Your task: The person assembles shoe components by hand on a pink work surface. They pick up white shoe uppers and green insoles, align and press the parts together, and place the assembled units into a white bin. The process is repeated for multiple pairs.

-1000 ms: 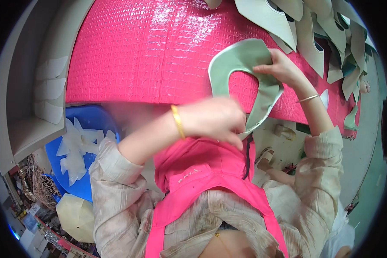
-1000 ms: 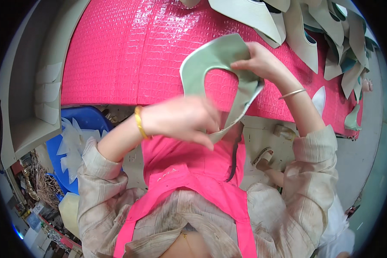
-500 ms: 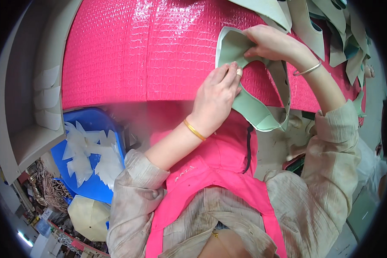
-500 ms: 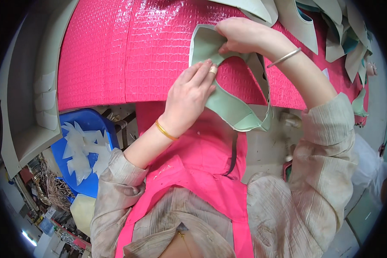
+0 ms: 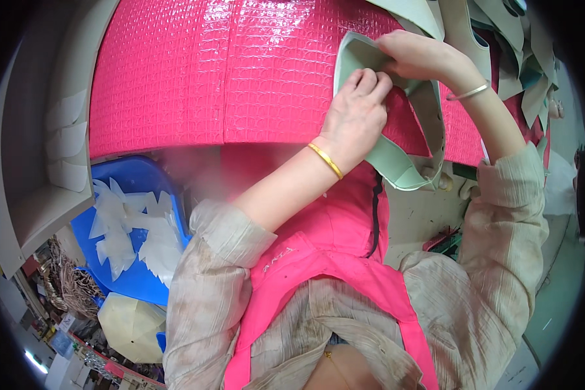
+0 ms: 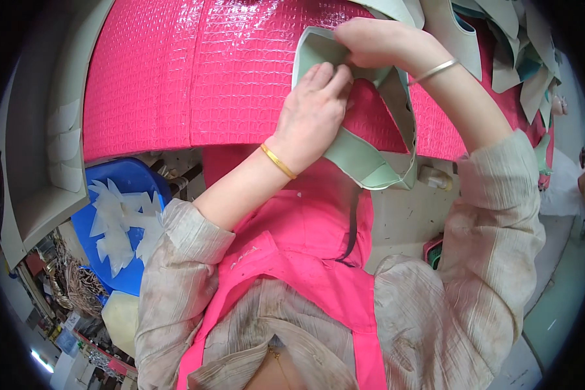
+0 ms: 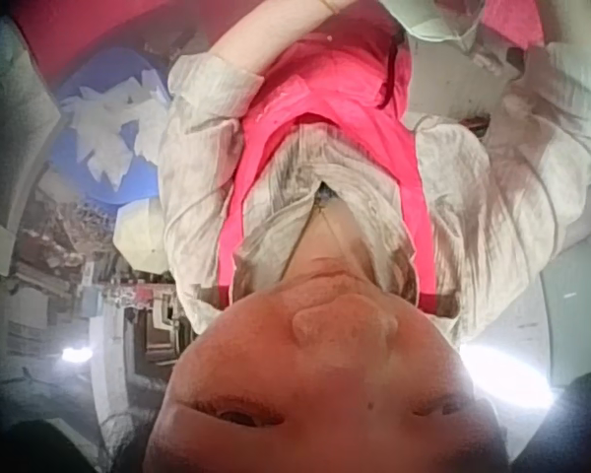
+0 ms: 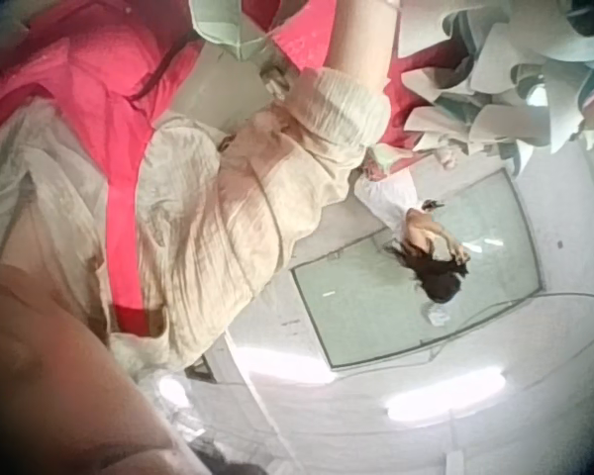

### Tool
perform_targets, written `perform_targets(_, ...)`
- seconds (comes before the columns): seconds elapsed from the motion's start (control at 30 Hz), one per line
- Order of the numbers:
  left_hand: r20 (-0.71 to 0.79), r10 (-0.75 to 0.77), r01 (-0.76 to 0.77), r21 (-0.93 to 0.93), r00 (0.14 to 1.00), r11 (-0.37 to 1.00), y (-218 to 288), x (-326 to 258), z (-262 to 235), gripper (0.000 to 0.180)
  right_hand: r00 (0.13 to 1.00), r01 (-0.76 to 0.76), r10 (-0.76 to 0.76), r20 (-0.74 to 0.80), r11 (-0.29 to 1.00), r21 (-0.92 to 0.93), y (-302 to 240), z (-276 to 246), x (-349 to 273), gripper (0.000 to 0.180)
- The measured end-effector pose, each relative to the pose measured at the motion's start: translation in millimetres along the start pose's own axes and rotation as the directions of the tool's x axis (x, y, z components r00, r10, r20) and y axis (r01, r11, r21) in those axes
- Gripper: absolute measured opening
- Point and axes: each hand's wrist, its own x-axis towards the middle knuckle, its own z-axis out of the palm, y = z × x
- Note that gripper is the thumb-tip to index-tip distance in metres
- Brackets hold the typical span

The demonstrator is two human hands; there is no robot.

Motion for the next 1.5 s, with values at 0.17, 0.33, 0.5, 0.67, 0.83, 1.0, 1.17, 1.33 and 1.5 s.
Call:
perform_targets(0.17,-0.025,-0.036,0.032,-0.132,0.999,0.991,-3,1,10,0.021,0.99,0.002,-0.001,-0.138,1.0,0.006,10,9,-7,0.022)
perform_targets(0.33,0.001,0.003,-0.003,-0.073,1.0,0.997,-5,7,8,0.018,0.963,-0.215,0.217,0.159,0.976,-0.035,-21,-26,-25,0.026)
perform_targets(0.5,0.021,-0.05,0.053,-0.157,0.999,0.986,-7,14,9,0.017,0.988,-0.118,0.111,0.111,0.992,0.054,-8,-7,-40,0.023)
perform_targets(0.67,0.282,-0.204,0.313,-0.425,0.937,0.849,-29,49,-13,0.021,0.893,-0.069,-0.009,-0.45,0.985,-0.158,-17,32,-75,0.018)
perform_targets(0.83,0.517,0.319,0.029,-0.557,0.795,0.83,-23,126,12,0.038,0.833,-0.153,-0.01,-0.553,0.957,-0.247,-49,41,-83,0.013)
perform_targets(1.0,0.541,0.437,0.126,-0.72,0.719,0.683,-35,145,48,0.026,0.841,-0.121,-0.027,-0.541,0.964,-0.236,-60,52,-93,0.015)
perform_targets(1.17,0.576,0.37,0.172,-0.677,0.729,0.716,-39,134,37,0.024,0.762,-0.118,-0.041,-0.647,0.973,-0.201,-58,46,-90,0.02)
perform_targets(1.33,0.615,0.41,0.263,-0.717,0.673,0.646,-49,134,29,0.033,0.677,-0.201,0.164,-0.718,0.979,0.034,-37,50,-104,0.023)
perform_targets(1.5,0.519,0.532,0.208,-0.818,0.669,0.536,-44,134,27,0.036,0.627,-0.192,0.1,-0.772,0.981,-0.028,-31,55,-106,0.021)
